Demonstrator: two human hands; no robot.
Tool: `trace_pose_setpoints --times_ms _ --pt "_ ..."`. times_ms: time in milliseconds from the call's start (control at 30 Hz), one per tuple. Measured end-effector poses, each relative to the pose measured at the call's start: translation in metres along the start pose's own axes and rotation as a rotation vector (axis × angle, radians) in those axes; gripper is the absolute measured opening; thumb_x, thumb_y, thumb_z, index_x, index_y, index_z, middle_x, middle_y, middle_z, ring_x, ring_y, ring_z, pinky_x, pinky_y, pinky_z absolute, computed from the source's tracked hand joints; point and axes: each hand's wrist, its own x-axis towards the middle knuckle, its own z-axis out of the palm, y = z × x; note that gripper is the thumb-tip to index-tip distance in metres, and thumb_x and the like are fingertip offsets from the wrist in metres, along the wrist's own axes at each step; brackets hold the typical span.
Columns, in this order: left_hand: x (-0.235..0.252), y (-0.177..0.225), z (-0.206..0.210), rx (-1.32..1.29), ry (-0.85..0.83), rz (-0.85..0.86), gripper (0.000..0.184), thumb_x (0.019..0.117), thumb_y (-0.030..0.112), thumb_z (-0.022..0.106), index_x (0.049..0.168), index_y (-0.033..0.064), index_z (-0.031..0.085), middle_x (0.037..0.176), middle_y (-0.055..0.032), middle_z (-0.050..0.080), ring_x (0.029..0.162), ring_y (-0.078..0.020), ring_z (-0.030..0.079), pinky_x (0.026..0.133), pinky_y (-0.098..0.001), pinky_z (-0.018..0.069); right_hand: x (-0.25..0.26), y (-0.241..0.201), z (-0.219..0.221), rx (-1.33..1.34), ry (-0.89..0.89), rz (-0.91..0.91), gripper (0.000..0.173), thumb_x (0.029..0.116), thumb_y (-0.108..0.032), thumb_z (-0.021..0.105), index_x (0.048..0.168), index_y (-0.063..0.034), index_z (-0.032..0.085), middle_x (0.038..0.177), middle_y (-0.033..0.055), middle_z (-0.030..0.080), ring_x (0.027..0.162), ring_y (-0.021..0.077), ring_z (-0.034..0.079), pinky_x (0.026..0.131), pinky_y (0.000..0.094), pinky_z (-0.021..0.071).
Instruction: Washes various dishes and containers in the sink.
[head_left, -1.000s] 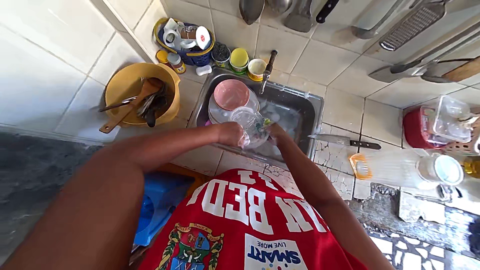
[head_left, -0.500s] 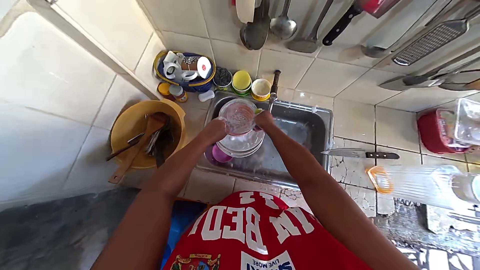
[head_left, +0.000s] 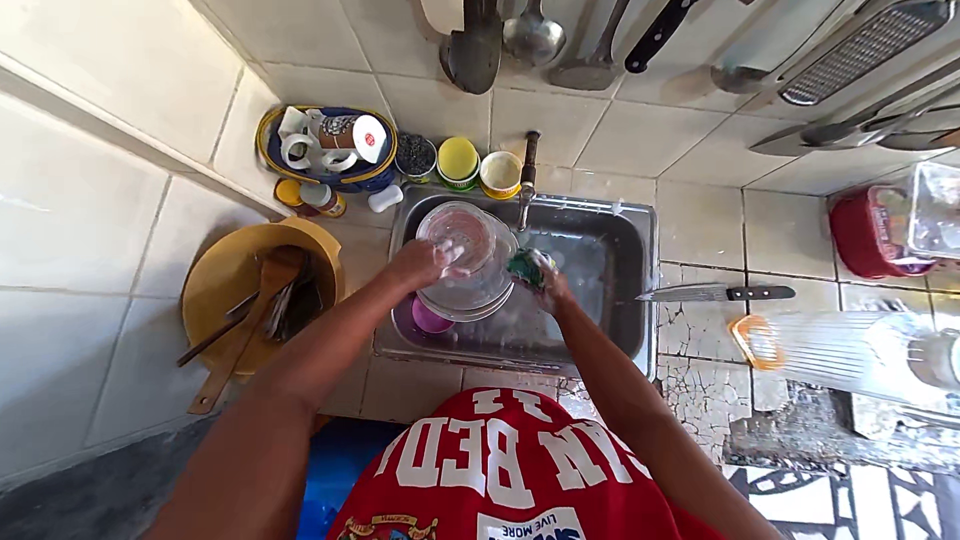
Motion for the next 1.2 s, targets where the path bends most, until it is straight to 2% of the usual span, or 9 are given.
trace_pose_setpoints --times_ms 100,233,333,467,567,700,933,1100,1200 --pt "0.044 0.03 -0.039 0.004 0.111 -0.032 0.05 0.1062 0.036 0.055 0.148 0.0099 0.052 0.137 -0.0214 0.061 0.116 -0.0416 0.065 0.094 -0.0583 0.0537 0.014 0.005 -0.03 0.106 0.066 -0.031 0.052 0.1098 -0.048 0.038 0.143 -0.01 0.049 0.125 0.0117 0.067 0.108 0.0249 0.069 0.089 0.0439 0.0604" --pt "0.112 0.052 -0.076 0.105 0.172 0.073 0.05 0.1079 0.037 0.051 0.153 0.0167 0.047 0.139 -0.0212 0.056 0.111 -0.0426 0.065 0.087 -0.057 0.056 0.033 -0.004 -0.039 0.126 0.129 -0.026 0.036 0.1084 -0.025 0.042 0.137 -0.0053 0.051 0.113 0.0157 0.069 0.094 0.0265 0.071 0.08 0.0435 0.0613" --pt "0.15 0.049 -0.091 0.241 0.1 0.27 0.037 0.1083 0.034 0.05 0.136 0.0108 0.061 0.126 -0.0222 0.062 0.113 -0.0445 0.063 0.087 -0.0586 0.0542 0.042 -0.012 -0.027 0.078 0.178 0.013 0.033 0.1063 -0.011 0.048 0.138 -0.0004 0.047 0.108 0.0177 0.07 0.093 0.0272 0.072 0.081 0.0438 0.0618" --pt "0.183 0.035 -0.087 0.371 0.018 0.542 0.036 0.1092 0.034 0.047 0.117 0.005 0.066 0.113 -0.0221 0.065 0.106 -0.0437 0.066 0.08 -0.0581 0.0565 0.045 -0.016 -0.015 0.054 0.1 0.032 0.062 0.1012 -0.004 0.057 0.156 -0.02 0.032 0.114 0.0196 0.069 0.096 0.0313 0.073 0.08 0.0459 0.0622" --pt "0.192 0.036 -0.072 0.348 0.126 0.586 0.033 0.1075 0.023 0.046 0.099 -0.0022 0.065 0.096 -0.0242 0.067 0.092 -0.0437 0.07 0.072 -0.0579 0.0569 0.05 -0.014 -0.018 0.138 -0.029 0.077 0.047 0.1057 -0.015 0.051 0.151 -0.013 0.04 0.119 0.0193 0.069 0.102 0.0312 0.072 0.086 0.0455 0.0614" --pt "0.183 0.054 -0.061 0.336 0.253 0.338 0.035 0.1052 0.021 0.044 0.092 -0.0035 0.066 0.088 -0.0239 0.069 0.082 -0.0422 0.071 0.066 -0.0563 0.0558 0.062 -0.009 -0.022 0.319 -0.078 0.12 0.036 0.107 -0.028 0.037 0.131 -0.0082 0.055 0.116 0.0133 0.068 0.104 0.0278 0.068 0.088 0.0477 0.059" --pt "0.183 0.132 -0.084 0.072 -0.034 -0.616 0.041 0.1095 0.024 0.036 0.111 -0.0018 0.068 0.106 -0.0212 0.071 0.105 -0.0366 0.069 0.082 -0.0537 0.054 0.083 -0.007 0.005 0.383 0.062 0.078 0.036 0.1053 -0.015 0.051 0.141 -0.0143 0.05 0.12 0.0131 0.065 0.101 0.0271 0.068 0.08 0.0455 0.0606" --pt "0.165 0.125 -0.075 -0.13 0.15 -0.654 0.057 0.1109 0.044 0.032 0.108 0.0009 0.069 0.106 -0.0197 0.072 0.105 -0.0369 0.07 0.083 -0.0561 0.0539 0.086 -0.008 0.018 0.295 0.047 0.055 0.042 0.1023 -0.006 0.054 0.142 -0.0185 0.047 0.112 0.0076 0.065 0.09 0.0182 0.068 0.072 0.0352 0.0602" --pt "0.146 0.123 -0.02 -0.36 0.552 -0.595 0.039 0.1098 0.016 0.038 0.138 -0.001 0.06 0.125 -0.025 0.067 0.12 -0.0403 0.062 0.103 -0.0546 0.0478 0.095 -0.001 0.01 0.098 0.0 0.057 0.021 0.108 -0.019 0.045 0.125 -0.0119 0.056 0.093 0.0016 0.064 0.071 0.0087 0.06 0.06 0.0252 0.0527"
